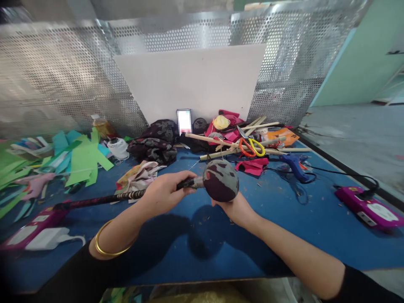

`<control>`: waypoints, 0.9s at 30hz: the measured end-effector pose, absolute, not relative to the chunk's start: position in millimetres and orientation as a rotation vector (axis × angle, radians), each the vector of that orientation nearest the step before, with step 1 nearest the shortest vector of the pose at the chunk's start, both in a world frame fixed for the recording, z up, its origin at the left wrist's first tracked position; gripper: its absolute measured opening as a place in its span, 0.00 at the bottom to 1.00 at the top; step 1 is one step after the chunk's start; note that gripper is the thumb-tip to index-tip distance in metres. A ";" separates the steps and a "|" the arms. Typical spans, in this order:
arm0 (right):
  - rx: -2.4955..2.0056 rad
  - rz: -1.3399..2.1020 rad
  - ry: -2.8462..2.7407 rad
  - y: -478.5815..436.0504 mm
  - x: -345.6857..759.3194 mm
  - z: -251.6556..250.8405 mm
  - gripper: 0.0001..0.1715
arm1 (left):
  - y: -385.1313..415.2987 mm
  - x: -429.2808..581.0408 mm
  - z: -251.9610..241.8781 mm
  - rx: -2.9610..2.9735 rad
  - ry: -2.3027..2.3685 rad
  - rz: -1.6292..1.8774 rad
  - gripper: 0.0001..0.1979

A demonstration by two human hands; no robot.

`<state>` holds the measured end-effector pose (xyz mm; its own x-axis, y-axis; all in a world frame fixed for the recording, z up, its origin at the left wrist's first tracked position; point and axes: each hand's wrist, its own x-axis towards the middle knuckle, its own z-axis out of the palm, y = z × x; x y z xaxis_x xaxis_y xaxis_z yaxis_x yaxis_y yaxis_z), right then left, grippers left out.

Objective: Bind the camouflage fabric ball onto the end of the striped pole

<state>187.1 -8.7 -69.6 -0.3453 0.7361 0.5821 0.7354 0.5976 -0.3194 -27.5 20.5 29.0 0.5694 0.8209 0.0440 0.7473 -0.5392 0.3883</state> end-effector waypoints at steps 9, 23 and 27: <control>-0.909 -0.095 -2.070 -65.5 165.1 -35.9 0.10 | 38.7 -15.8 26.7 2.500 1.142 0.241 0.14; -0.956 0.061 -2.160 -53.4 153.6 -43.5 0.14 | 51.7 -1.6 4.2 2.202 1.218 0.214 0.15; -0.959 0.008 -2.198 -51.7 151.5 -43.3 0.15 | 54.1 2.1 -5.1 2.207 1.264 0.174 0.15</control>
